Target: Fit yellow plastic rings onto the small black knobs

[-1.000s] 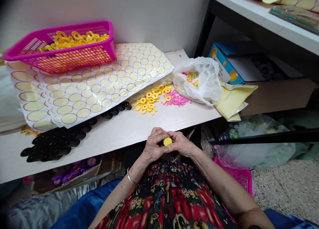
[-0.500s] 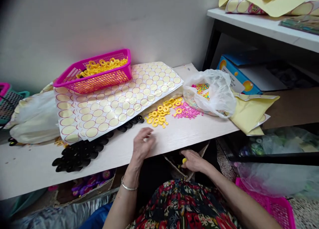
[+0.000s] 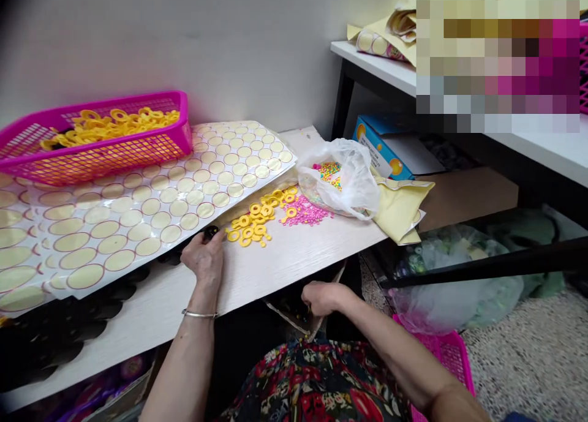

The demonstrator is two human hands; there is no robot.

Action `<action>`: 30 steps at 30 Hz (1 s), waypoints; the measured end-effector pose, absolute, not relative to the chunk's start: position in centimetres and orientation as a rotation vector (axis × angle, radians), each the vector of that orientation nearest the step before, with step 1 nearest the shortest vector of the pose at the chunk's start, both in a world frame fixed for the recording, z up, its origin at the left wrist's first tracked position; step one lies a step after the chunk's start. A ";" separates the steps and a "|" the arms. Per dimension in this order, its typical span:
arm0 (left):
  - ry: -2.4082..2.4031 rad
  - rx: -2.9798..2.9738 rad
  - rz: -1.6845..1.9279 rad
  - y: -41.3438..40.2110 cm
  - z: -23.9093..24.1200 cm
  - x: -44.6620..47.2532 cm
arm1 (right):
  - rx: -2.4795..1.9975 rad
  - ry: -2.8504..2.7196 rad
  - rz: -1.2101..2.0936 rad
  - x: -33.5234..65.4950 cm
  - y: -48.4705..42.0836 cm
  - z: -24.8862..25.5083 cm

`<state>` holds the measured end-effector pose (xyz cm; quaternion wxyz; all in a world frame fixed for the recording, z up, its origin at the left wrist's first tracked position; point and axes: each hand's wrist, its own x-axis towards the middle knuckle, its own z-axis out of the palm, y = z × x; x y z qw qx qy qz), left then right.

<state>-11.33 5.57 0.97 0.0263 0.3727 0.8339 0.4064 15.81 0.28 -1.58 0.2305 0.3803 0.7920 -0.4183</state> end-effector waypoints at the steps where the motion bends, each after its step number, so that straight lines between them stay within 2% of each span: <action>1: 2.571 1.129 1.273 5.5 1.0 -11.3 | 1.022 2.215 -1.356 16.9 0.7 -0.6; 3: 2.562 1.092 1.294 4.9 1.1 -11.0 | 1.201 2.268 -1.738 19.0 2.2 1.1; 4: 2.548 1.074 1.298 4.5 1.2 -10.7 | 1.438 2.371 -1.767 19.9 3.2 1.7; 5: 2.520 1.068 1.300 4.1 1.2 -10.3 | 1.765 2.518 -1.643 20.6 4.4 2.0; 7: 2.409 1.105 1.293 3.0 1.2 -9.1 | 2.352 2.716 -1.083 21.6 6.9 1.9; 8: 2.336 1.150 1.279 2.5 1.1 -8.3 | 2.492 2.743 -0.856 21.9 8.0 1.5; 13: 2.042 1.464 1.204 0.8 -0.1 -4.4 | 2.567 2.617 -0.337 21.1 10.6 -0.2; 17: 1.987 1.620 1.192 0.7 -1.3 -3.1 | 2.564 2.480 -0.138 20.2 9.9 -0.5; 30: 1.954 1.696 1.223 0.7 -2.1 -3.1 | 2.513 2.734 -0.479 21.6 9.4 -1.8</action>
